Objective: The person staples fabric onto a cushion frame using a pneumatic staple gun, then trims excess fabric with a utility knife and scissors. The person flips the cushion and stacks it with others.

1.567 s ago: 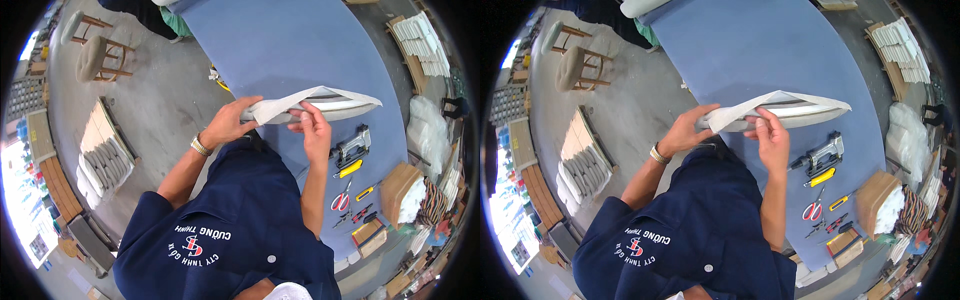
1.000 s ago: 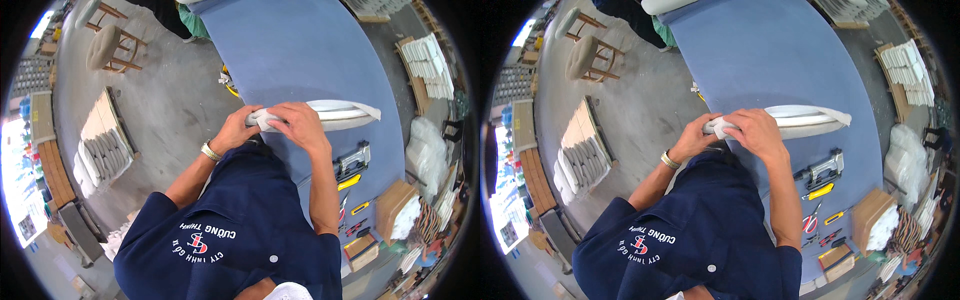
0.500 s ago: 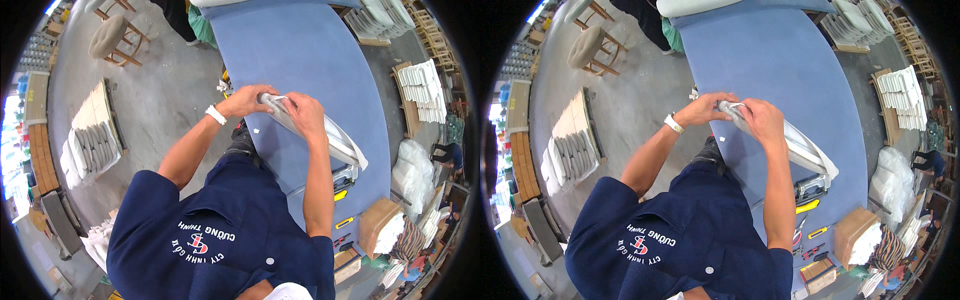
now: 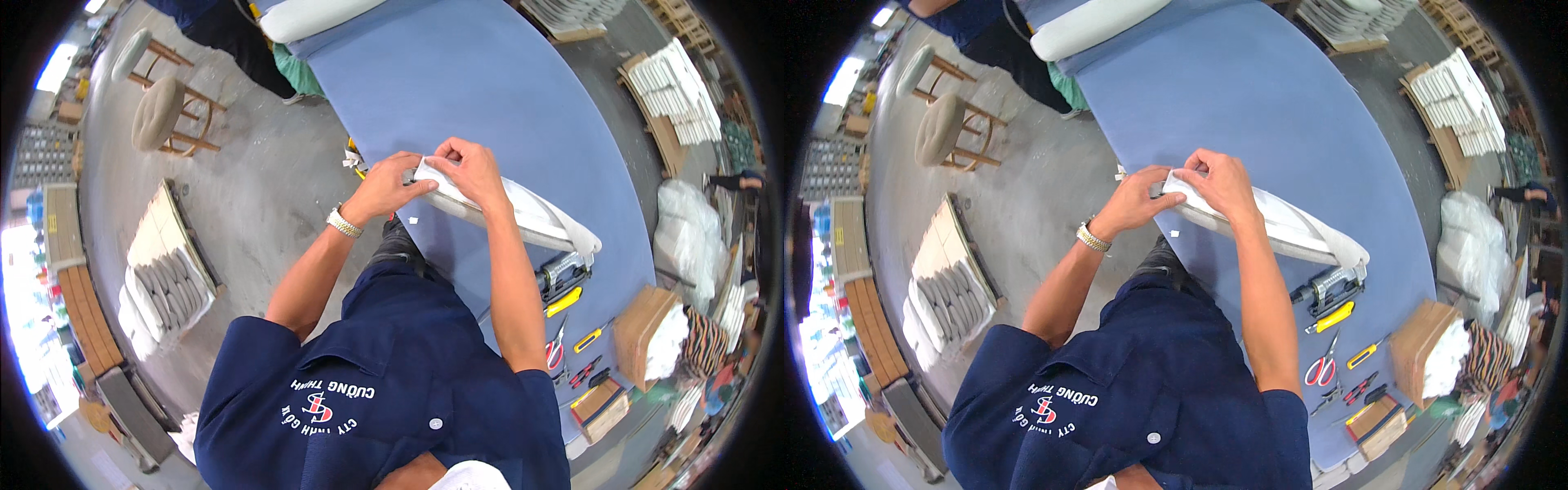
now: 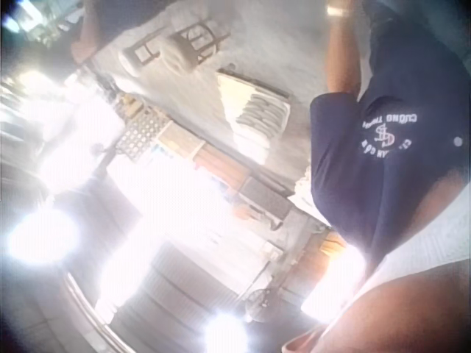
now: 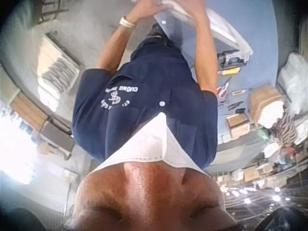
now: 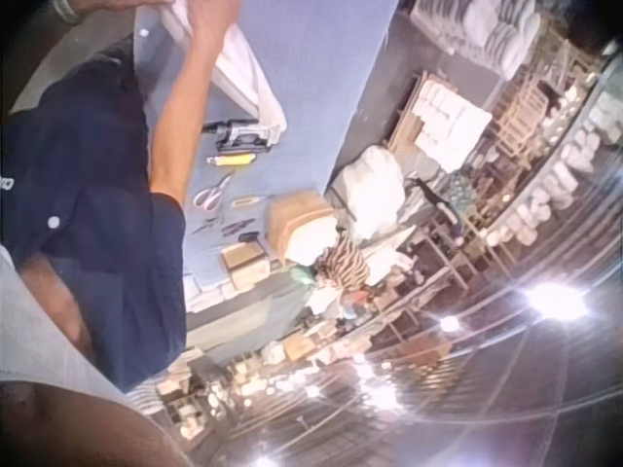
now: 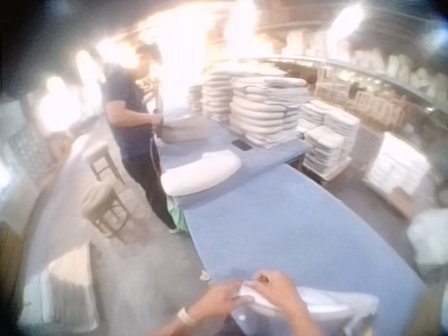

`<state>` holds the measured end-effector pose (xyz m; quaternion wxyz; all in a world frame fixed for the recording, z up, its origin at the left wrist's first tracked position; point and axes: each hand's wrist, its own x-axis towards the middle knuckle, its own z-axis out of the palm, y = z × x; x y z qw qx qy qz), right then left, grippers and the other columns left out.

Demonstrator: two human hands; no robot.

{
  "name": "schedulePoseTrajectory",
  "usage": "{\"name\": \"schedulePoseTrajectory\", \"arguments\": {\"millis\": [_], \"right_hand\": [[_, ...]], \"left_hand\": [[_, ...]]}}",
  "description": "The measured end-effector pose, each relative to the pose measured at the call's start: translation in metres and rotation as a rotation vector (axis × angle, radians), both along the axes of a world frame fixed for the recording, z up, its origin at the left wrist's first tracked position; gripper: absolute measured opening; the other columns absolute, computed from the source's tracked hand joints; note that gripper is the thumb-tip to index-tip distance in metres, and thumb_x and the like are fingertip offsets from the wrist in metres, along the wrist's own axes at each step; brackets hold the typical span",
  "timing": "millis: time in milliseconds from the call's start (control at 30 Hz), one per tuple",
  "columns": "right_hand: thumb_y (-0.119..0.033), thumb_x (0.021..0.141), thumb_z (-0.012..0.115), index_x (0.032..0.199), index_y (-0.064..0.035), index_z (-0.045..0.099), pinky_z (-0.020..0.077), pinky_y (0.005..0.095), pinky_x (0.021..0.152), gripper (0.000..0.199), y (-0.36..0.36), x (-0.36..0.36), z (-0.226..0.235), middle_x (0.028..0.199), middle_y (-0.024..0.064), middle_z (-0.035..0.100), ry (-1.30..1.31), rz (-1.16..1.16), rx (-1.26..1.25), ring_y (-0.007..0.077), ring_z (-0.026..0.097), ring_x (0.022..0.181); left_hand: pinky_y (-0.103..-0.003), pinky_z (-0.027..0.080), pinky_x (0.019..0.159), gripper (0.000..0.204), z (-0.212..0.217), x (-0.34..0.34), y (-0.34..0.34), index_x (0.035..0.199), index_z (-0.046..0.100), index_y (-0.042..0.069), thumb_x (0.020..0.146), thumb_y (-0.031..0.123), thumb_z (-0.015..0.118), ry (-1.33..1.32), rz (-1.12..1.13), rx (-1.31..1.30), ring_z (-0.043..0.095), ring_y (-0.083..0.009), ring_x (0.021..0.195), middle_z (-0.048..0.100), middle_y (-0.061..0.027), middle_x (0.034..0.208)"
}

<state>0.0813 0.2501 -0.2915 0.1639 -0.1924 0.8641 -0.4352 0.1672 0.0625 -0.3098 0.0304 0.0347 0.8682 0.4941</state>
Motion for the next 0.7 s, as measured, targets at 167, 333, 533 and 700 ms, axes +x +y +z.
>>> {"name": "schedulePoseTrajectory", "arguments": {"millis": [167,333,533,700], "right_hand": [[-0.024,0.086,0.082,0.107,-0.0052,0.074,0.0556,0.0385,0.081,0.029,0.024,0.005,0.021,0.104,0.0113,0.076,0.210,0.026,-0.012,0.0258,0.072,0.093],[-0.031,0.087,0.080,0.117,-0.0084,0.074,0.0553,0.0415,0.092,0.039,0.023,0.009,0.021,0.113,0.0121,0.076,0.218,0.197,0.043,0.0308,0.072,0.105],[-0.033,0.088,0.078,0.121,-0.0110,0.073,0.0552,0.0419,0.090,0.039,0.018,-0.019,0.011,0.108,0.0122,0.077,-0.021,0.261,0.109,0.0308,0.073,0.102],[-0.039,0.093,0.071,0.111,-0.0119,0.075,0.0548,0.0487,0.080,0.033,0.010,-0.021,0.004,0.092,0.0160,0.076,0.080,0.343,0.188,0.0368,0.072,0.091]], "left_hand": [[-0.041,0.054,0.086,0.046,0.026,-0.011,0.005,0.110,0.076,0.001,0.092,0.043,0.076,-0.216,0.010,-0.132,0.071,-0.0341,0.101,0.074,-0.0156,0.113],[-0.039,0.054,0.087,0.042,0.002,-0.019,-0.012,0.115,0.076,0.003,0.097,0.040,0.070,-0.194,0.029,-0.014,0.072,-0.0299,0.102,0.074,-0.0169,0.118],[-0.039,0.051,0.097,0.037,-0.026,-0.010,-0.015,0.126,0.071,0.003,0.105,0.031,0.060,-0.100,0.167,0.378,0.068,-0.0259,0.114,0.073,-0.0197,0.121],[-0.038,0.047,0.106,0.035,-0.029,-0.001,-0.016,0.128,0.069,0.003,0.107,0.029,0.057,-0.099,0.161,0.273,0.061,-0.0273,0.131,0.072,-0.0183,0.125]]}}
